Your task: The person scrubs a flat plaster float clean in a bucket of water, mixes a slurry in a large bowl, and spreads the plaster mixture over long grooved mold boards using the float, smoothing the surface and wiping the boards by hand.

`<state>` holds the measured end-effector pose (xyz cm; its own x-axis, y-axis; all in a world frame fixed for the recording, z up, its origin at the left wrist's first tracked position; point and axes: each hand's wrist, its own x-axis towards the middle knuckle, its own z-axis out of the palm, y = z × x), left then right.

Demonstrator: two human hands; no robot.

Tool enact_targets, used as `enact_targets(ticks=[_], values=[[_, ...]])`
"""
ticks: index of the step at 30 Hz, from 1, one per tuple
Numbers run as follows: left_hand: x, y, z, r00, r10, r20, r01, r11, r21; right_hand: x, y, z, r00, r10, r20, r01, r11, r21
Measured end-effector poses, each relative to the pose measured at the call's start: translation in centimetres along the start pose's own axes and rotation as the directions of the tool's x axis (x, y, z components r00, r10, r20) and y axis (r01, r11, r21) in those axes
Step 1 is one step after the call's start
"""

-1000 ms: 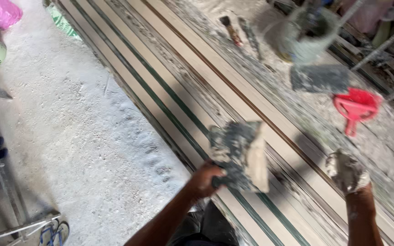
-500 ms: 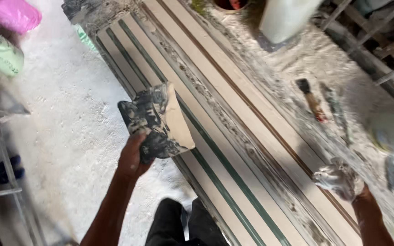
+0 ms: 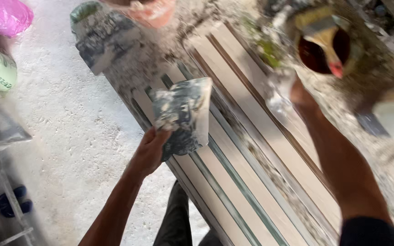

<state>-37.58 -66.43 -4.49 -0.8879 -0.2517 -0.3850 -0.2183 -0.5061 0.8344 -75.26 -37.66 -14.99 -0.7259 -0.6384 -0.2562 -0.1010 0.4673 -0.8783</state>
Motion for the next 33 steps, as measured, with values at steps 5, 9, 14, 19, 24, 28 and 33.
enact_targets(ticks=[5, 9, 14, 19, 24, 28, 33], values=[[10.0, 6.5, -2.5, 0.97, 0.136, 0.204, -0.23, 0.793, 0.565, 19.3, -6.9, 6.9, 0.972, -0.164, -0.166, 0.142, 0.98, -0.139], [15.8, 10.0, -0.5, 0.977, -0.168, 0.136, -0.017, 0.567, 0.823, 21.0, -6.1, 6.0, 0.928, -0.209, -0.309, 0.118, 0.95, -0.29], [21.0, 9.8, 4.8, 0.951, -0.229, 0.209, -0.095, 0.426, 0.9, 12.9, -2.3, 4.2, 0.949, -0.098, -0.301, -0.063, 0.874, -0.483], [25.1, 6.6, 9.6, 0.818, 0.248, 0.52, -0.532, -0.021, 0.846, 9.9, -1.1, 6.5, 0.996, 0.072, 0.046, -0.034, 0.827, -0.561], [28.5, 5.6, 11.8, 0.967, -0.063, 0.248, -0.248, 0.007, 0.969, 12.4, -2.4, 9.2, 0.995, 0.05, 0.087, 0.016, 0.775, -0.631], [28.2, 6.2, 12.3, 0.959, -0.101, 0.264, -0.26, 0.052, 0.964, 13.2, -3.2, 10.2, 0.995, 0.013, 0.104, 0.066, 0.694, -0.717], [28.6, 7.9, 11.7, 0.957, -0.205, 0.206, -0.195, 0.071, 0.978, 13.9, -3.7, 10.7, 0.985, 0.143, 0.101, -0.058, 0.812, -0.581]])
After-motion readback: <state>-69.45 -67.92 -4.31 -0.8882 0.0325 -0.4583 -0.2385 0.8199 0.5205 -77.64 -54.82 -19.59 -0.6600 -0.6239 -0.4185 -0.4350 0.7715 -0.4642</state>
